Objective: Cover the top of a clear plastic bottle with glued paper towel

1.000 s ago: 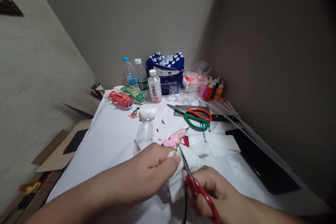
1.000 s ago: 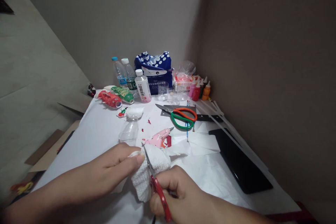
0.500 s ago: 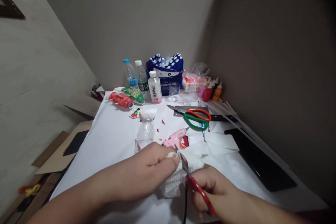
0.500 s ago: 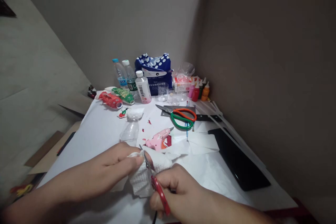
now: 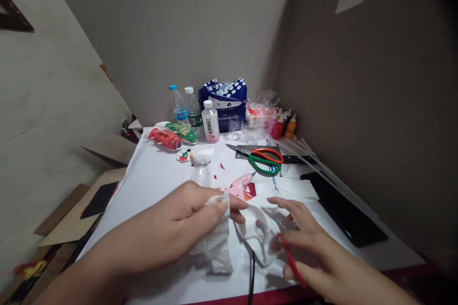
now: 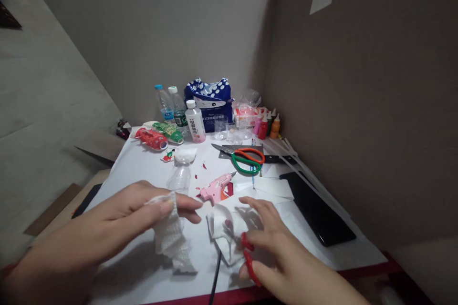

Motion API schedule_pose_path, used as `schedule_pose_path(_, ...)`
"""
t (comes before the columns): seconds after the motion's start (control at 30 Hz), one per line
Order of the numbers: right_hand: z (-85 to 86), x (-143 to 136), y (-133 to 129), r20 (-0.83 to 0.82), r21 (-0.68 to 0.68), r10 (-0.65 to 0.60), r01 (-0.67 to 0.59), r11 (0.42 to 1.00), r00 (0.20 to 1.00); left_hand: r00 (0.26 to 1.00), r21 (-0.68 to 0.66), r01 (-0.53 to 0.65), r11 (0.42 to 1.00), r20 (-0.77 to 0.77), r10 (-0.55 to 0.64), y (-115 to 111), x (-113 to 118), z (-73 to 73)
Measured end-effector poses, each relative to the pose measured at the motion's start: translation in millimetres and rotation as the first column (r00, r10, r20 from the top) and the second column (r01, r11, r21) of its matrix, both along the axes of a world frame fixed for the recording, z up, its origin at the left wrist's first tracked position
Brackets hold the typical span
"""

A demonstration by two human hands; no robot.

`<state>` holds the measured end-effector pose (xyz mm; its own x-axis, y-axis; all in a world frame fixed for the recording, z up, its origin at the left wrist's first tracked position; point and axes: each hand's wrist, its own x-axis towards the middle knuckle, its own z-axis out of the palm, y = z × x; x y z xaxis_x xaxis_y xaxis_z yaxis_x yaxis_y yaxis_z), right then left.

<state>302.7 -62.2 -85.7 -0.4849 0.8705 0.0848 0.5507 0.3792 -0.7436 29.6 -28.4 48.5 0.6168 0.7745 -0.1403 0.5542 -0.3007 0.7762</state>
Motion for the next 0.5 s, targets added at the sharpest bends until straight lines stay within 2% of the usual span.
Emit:
schedule_pose_path(0.1,-9.3,-10.4,-3.5,0.061,-0.004,0.078,-0.078,0.997,0.995,0.987,0.082,-0.13,0.988,0.102,0.121,-1.6,-7.1,3.4)
schedule_pose_path(0.2,-17.3,-20.9,-1.3,0.053,0.025,0.034,-0.035,0.999,0.998,0.978,0.108,-0.179,0.978,0.129,0.165,-3.8,-13.9,4.9)
schedule_pose_path(0.3,-17.5,-17.6,3.3,0.021,0.037,0.0,0.0,0.999,1.0,0.974,0.148,-0.211,0.966,0.114,0.195,-6.6,-20.8,5.3)
schedule_pose_path(0.37,-10.5,-3.9,8.6,0.009,0.079,-0.072,0.071,0.994,0.997,0.965,0.209,-0.256,0.944,0.115,0.236,-7.4,-25.5,4.6)
schedule_pose_path(0.4,-5.1,5.9,12.6,0.003,0.124,-0.147,0.145,0.982,0.989,0.956,0.242,-0.289,0.926,0.127,0.265,-7.3,-27.7,4.2)
schedule_pose_path(0.5,13.3,40.6,30.6,-0.01,0.285,-0.394,0.381,0.88,0.919,0.923,0.334,-0.382,0.862,0.186,0.337,-5.9,-33.3,4.2)
